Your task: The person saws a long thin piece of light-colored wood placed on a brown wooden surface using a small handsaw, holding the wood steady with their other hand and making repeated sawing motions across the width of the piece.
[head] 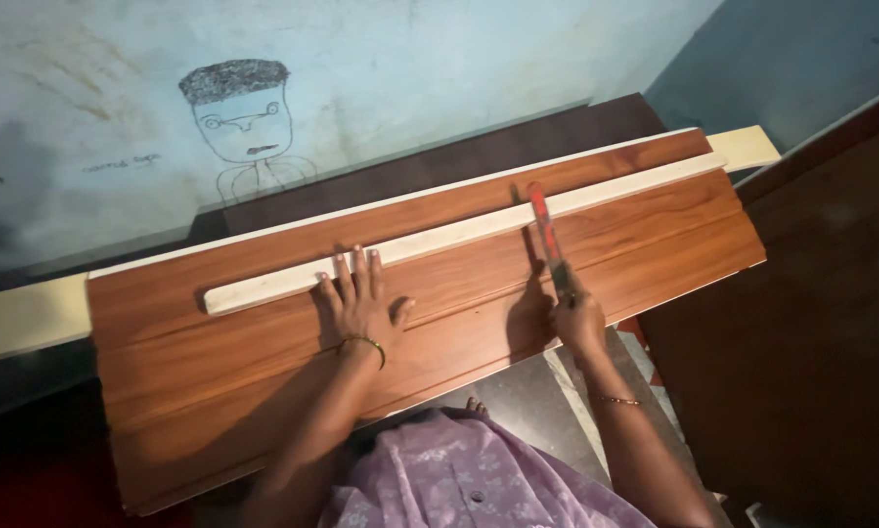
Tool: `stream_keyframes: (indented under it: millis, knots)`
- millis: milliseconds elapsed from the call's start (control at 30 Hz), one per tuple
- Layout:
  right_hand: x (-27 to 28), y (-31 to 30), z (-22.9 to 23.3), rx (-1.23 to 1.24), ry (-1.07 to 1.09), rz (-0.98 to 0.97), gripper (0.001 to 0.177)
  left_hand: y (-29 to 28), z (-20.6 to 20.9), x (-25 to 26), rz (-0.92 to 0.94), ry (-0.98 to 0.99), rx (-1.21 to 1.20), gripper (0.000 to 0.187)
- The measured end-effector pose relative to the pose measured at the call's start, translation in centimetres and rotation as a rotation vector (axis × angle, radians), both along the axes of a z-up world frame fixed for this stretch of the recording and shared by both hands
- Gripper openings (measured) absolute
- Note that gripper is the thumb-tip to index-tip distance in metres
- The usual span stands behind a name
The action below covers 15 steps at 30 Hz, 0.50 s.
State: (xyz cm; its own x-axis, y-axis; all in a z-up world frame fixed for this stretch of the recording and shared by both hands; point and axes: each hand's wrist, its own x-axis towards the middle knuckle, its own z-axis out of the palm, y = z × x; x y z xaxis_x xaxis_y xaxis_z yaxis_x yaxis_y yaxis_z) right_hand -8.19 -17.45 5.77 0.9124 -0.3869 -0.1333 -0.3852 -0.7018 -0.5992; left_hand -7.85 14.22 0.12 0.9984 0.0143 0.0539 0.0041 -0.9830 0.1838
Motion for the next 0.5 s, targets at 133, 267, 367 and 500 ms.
stream_keyframes:
  millis: [133,267,367,500]
  knots:
    - [-1.8,3.7,-2.8,0.031,-0.001,-0.023,0.056,1.4,-0.5,-0.3,-0.039,-0.024,0.012,0.102]
    - [-4.5,10.4,-4.3,0.004,-0.068,0.262,0.053,1.4,0.1,-0.6,-0.055,0.001,0.037,0.103]
    - [-4.9,11.3,-3.5,0.099,-0.007,0.315,0.053,2.2,0.3,-1.1,-0.090,-0.032,0.019,0.103]
    - [-2.5,8.3,-2.1,0.276,-0.028,0.155,0.046,5.4,-0.1,-1.8,0.063,0.024,-0.031,0.106]
